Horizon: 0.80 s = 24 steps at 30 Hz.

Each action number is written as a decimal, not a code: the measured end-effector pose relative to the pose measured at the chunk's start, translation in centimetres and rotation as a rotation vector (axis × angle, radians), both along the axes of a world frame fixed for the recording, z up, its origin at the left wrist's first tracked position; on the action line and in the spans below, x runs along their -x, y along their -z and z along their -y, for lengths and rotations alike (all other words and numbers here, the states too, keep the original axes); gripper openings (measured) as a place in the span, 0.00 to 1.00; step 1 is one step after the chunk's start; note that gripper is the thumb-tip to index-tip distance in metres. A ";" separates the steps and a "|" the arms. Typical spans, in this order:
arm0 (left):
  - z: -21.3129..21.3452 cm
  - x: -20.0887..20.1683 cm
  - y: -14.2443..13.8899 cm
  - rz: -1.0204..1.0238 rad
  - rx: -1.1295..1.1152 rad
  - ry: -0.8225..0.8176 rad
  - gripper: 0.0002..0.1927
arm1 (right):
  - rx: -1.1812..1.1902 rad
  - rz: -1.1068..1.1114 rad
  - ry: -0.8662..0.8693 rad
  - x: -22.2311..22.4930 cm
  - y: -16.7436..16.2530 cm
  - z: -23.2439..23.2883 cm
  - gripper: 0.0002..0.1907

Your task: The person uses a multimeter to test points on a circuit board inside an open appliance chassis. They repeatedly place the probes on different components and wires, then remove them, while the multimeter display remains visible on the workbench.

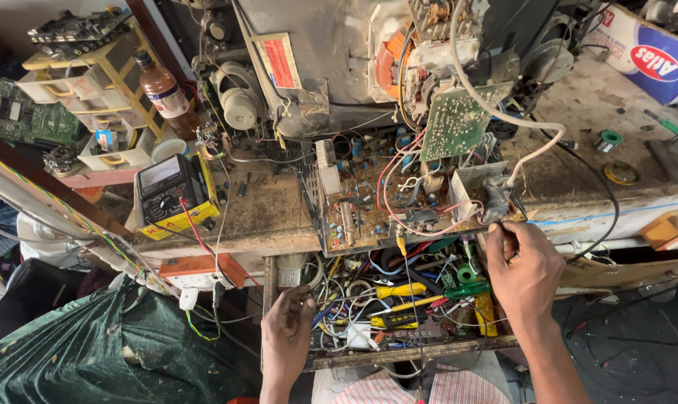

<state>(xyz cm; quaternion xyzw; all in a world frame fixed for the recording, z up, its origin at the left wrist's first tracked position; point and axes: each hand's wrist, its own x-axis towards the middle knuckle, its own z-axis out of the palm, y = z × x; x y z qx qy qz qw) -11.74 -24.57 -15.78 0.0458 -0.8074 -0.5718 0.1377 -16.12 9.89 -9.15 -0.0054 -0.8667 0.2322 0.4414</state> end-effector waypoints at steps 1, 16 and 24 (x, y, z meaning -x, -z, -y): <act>0.1 -0.2 -0.1 0.007 -0.005 0.000 0.13 | 0.006 -0.002 0.001 -0.2 0.0 0.1 0.06; 1.7 -3.0 -0.3 0.040 0.005 0.008 0.13 | -0.034 -0.016 0.001 -3.0 -0.8 1.6 0.06; 1.8 -3.0 0.2 -0.005 0.001 0.011 0.13 | -0.020 0.011 -0.005 -3.4 -1.3 2.0 0.06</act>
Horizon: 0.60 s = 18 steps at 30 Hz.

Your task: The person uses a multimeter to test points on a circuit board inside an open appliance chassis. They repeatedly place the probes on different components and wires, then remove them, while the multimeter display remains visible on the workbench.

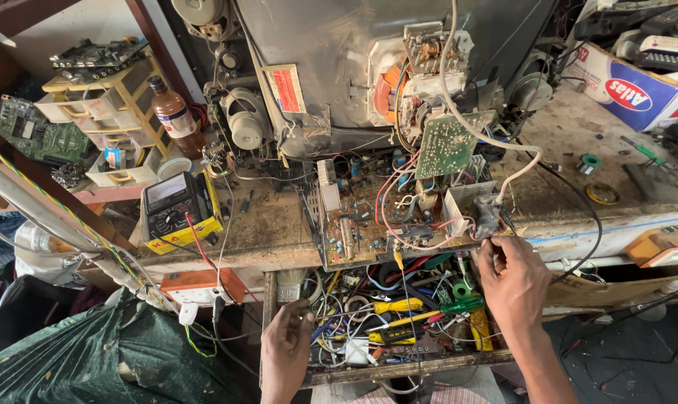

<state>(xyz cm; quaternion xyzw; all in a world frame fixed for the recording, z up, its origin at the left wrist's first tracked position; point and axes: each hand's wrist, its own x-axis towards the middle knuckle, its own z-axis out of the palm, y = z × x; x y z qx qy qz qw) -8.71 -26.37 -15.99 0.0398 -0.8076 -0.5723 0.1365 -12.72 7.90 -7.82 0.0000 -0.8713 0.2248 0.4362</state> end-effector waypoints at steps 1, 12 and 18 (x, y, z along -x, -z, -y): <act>0.0 0.0 0.1 -0.017 -0.002 0.003 0.13 | -0.001 0.003 0.004 0.0 0.0 0.0 0.06; 0.5 -1.0 -0.2 -0.008 0.023 -0.021 0.13 | -0.015 -0.008 0.012 -1.3 -0.8 0.5 0.06; 0.7 -1.4 -0.3 0.055 0.021 -0.030 0.13 | -0.014 0.034 0.032 -1.6 -0.5 0.4 0.06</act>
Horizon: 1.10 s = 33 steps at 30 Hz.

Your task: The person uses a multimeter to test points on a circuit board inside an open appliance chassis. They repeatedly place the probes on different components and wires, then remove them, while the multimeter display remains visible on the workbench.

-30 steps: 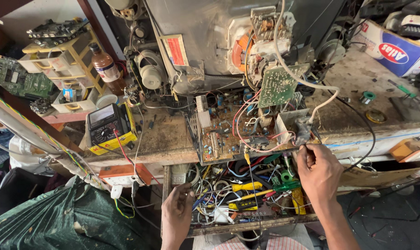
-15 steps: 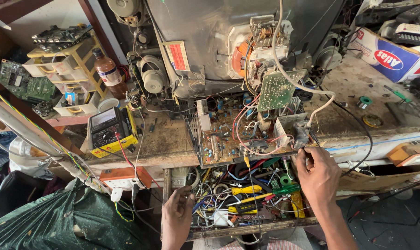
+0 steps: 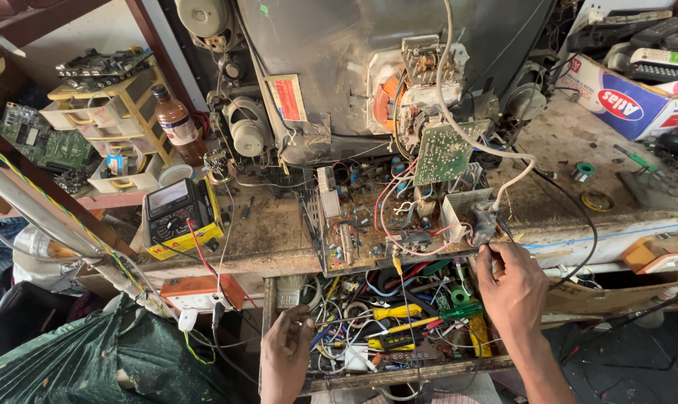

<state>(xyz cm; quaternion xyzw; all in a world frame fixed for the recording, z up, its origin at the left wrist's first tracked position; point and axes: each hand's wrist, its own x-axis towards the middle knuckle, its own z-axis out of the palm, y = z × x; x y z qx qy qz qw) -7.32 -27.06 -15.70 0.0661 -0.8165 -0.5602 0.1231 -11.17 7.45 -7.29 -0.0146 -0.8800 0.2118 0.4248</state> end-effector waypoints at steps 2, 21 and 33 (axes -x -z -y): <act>0.0 -0.1 0.0 -0.019 -0.004 0.001 0.13 | -0.012 -0.003 0.008 -0.1 0.0 0.0 0.06; 0.1 -0.4 -0.1 -0.060 0.009 0.009 0.13 | 0.016 -0.061 -0.015 -0.4 0.1 0.0 0.08; 0.3 -0.5 0.2 -0.033 0.018 0.015 0.13 | -0.063 -0.038 0.033 -0.1 1.4 -0.3 0.08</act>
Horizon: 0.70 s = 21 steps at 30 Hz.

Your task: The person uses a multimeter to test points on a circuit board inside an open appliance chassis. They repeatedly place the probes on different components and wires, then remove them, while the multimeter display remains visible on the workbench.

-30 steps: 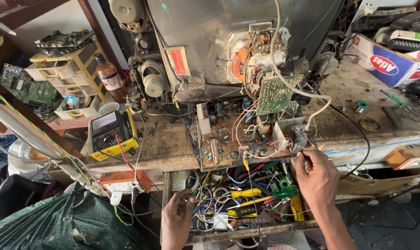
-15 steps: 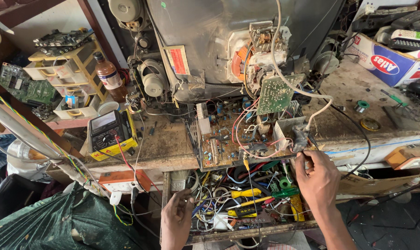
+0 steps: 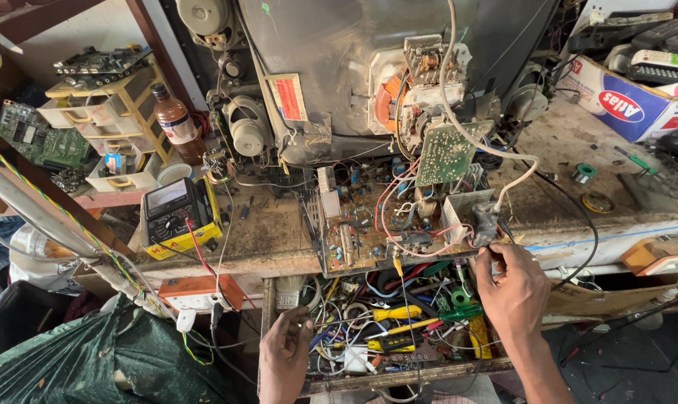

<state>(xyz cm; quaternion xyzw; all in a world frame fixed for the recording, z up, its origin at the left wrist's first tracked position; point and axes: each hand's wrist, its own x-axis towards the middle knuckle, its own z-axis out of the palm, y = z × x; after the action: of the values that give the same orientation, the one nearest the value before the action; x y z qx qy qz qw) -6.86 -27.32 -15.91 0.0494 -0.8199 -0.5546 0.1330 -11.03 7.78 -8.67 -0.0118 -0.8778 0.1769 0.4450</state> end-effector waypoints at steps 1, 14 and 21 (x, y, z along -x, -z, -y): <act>0.0 0.0 0.0 -0.007 -0.004 0.001 0.13 | 0.014 0.009 0.002 0.0 0.0 0.0 0.08; 0.1 0.0 0.2 0.025 -0.015 -0.003 0.14 | 0.024 -0.012 0.009 -0.2 -0.2 0.5 0.08; 0.3 -0.1 0.4 0.005 -0.008 -0.006 0.14 | 0.009 0.002 0.021 -0.1 0.1 0.3 0.08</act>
<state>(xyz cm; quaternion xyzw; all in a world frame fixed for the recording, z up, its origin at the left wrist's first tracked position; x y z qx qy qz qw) -6.79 -27.57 -16.30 0.0539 -0.8178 -0.5574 0.1325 -10.90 7.43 -8.73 -0.0232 -0.8773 0.1760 0.4459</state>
